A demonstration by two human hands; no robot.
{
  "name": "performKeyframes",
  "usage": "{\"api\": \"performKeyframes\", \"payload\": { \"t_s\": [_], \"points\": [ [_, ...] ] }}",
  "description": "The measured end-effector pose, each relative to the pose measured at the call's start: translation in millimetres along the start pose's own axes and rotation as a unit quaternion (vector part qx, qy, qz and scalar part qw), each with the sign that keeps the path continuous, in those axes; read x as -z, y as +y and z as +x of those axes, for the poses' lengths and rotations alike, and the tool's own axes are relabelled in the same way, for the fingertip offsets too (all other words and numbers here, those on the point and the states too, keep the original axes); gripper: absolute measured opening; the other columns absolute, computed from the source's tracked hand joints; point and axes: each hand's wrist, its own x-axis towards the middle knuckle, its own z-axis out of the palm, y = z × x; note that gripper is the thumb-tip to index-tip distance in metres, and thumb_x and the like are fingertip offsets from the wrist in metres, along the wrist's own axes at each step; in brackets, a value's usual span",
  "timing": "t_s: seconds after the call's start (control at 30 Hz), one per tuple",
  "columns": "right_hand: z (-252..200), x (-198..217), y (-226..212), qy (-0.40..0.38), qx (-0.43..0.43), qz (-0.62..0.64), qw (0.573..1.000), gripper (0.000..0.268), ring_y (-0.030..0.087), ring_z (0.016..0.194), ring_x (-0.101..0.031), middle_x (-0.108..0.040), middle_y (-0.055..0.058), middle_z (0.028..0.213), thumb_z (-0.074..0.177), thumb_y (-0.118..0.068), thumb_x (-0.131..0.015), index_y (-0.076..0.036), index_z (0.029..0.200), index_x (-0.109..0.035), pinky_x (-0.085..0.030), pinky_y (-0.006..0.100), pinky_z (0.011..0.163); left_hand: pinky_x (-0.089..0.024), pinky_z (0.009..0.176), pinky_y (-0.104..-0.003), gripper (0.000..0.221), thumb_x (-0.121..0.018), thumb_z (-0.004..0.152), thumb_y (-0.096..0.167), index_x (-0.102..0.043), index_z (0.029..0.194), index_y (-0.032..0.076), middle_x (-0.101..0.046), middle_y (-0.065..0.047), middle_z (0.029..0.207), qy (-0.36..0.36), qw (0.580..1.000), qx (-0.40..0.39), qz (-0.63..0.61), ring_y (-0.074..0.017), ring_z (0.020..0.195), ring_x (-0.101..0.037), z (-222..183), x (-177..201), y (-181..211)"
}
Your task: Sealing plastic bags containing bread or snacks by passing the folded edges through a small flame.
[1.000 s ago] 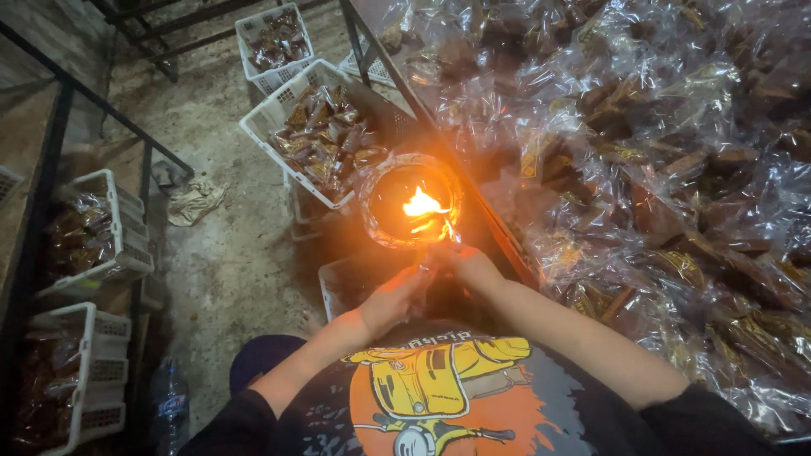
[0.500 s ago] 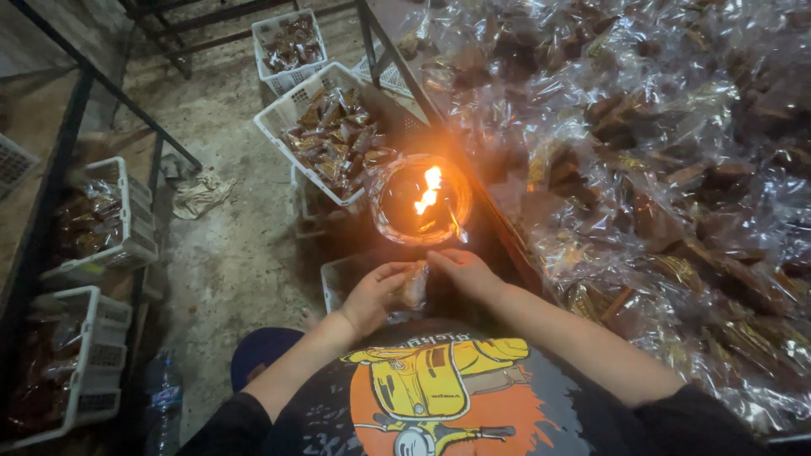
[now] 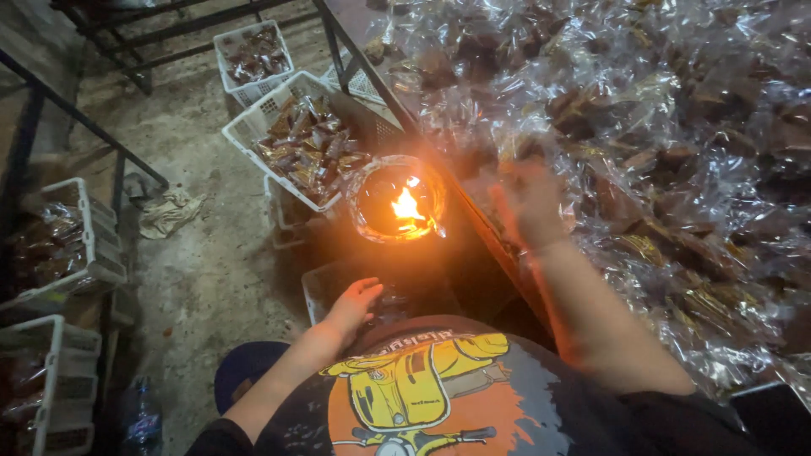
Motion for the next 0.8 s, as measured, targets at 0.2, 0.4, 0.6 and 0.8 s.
{"api": "performKeyframes", "payload": {
  "t_s": [0.2,0.4,0.6,0.8],
  "points": [
    [-5,96,39,0.086,-0.380,-0.402,0.828,0.059,0.034,0.140,-0.032,-0.037,0.005,0.153,0.093,-0.034,-0.070,-0.035,0.145,-0.043,-0.028,0.060,0.109,-0.045,0.110,-0.055,0.062,-0.066,0.100,0.041,-0.050,0.151,0.010,-0.052,-0.022,0.150,-0.004,1.000,0.005,0.015,-0.0448,0.141,-0.044,-20,-4,18],
    [-28,106,88,0.227,-0.267,-0.311,0.884,0.033,0.034,0.111,-0.065,-0.071,0.013,0.110,0.110,-0.046,-0.055,-0.017,0.114,-0.070,-0.050,0.047,0.097,-0.048,0.108,-0.050,0.062,-0.066,0.100,0.039,-0.050,0.151,0.008,-0.053,-0.024,0.149,-0.010,1.000,-0.001,0.022,-0.0424,0.139,-0.049,-59,-15,49],
    [-1,47,2,0.374,-0.187,-0.171,0.892,0.023,0.014,0.112,-0.066,-0.070,-0.008,0.116,0.101,-0.045,-0.063,-0.033,0.120,-0.059,-0.046,0.034,0.104,-0.048,0.107,-0.051,0.059,-0.064,0.101,0.032,-0.049,0.149,0.001,-0.050,-0.032,0.147,-0.047,0.989,-0.109,-0.086,-0.0420,0.135,-0.052,-51,-20,47],
    [-25,-56,-109,0.067,-0.175,0.052,0.981,0.025,0.024,0.106,-0.067,-0.072,0.014,0.106,0.095,-0.028,-0.075,-0.008,0.111,-0.073,-0.050,0.042,0.099,-0.057,0.098,-0.047,0.052,-0.060,0.099,0.035,-0.048,0.143,0.012,-0.059,-0.018,0.135,-0.247,0.906,-0.109,-0.326,-0.0389,0.122,-0.063,-61,-31,60]
  ]
}}
